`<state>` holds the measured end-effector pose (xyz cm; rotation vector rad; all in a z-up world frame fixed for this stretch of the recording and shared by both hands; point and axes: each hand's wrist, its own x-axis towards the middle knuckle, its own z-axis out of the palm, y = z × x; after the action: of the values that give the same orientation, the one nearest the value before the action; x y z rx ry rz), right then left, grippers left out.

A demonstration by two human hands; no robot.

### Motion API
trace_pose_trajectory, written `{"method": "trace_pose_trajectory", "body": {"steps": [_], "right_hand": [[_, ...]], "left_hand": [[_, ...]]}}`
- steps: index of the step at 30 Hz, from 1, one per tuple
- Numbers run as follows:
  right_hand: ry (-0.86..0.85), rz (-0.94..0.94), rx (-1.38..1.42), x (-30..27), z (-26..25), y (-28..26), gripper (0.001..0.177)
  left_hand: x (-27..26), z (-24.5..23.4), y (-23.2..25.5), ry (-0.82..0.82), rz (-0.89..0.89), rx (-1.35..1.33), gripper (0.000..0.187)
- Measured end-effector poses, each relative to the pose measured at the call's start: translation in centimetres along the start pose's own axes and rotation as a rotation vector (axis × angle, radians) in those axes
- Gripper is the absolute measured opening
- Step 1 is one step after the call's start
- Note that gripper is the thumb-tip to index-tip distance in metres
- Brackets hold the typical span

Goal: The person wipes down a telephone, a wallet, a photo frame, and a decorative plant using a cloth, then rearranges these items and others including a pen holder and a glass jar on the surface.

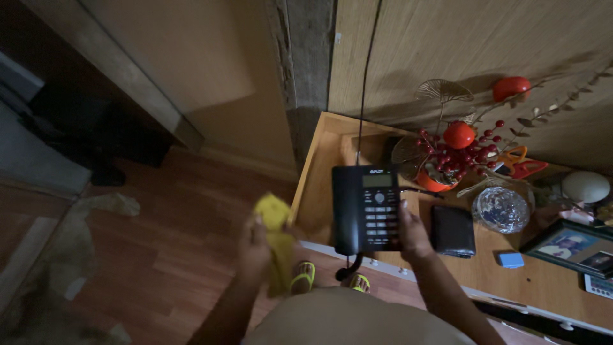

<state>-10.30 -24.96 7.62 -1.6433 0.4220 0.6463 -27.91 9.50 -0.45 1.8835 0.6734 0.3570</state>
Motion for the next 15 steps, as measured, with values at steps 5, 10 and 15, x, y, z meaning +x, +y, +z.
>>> {"method": "trace_pose_trajectory", "body": {"steps": [5,10,15], "right_hand": [[-0.060,0.003,0.134,1.1,1.6,1.0,0.070],[-0.033,0.055,0.219,0.8,3.7,-0.4,0.064],[-0.028,-0.047,0.273,3.4,5.2,0.3,0.059]], "left_hand": [[5.9,5.2,-0.6,-0.201,-0.135,0.074,0.058],[11.3,9.1,2.4,-0.475,-0.185,0.072,0.067],[17.7,11.7,4.7,-0.498,-0.144,-0.259,0.068]]}}
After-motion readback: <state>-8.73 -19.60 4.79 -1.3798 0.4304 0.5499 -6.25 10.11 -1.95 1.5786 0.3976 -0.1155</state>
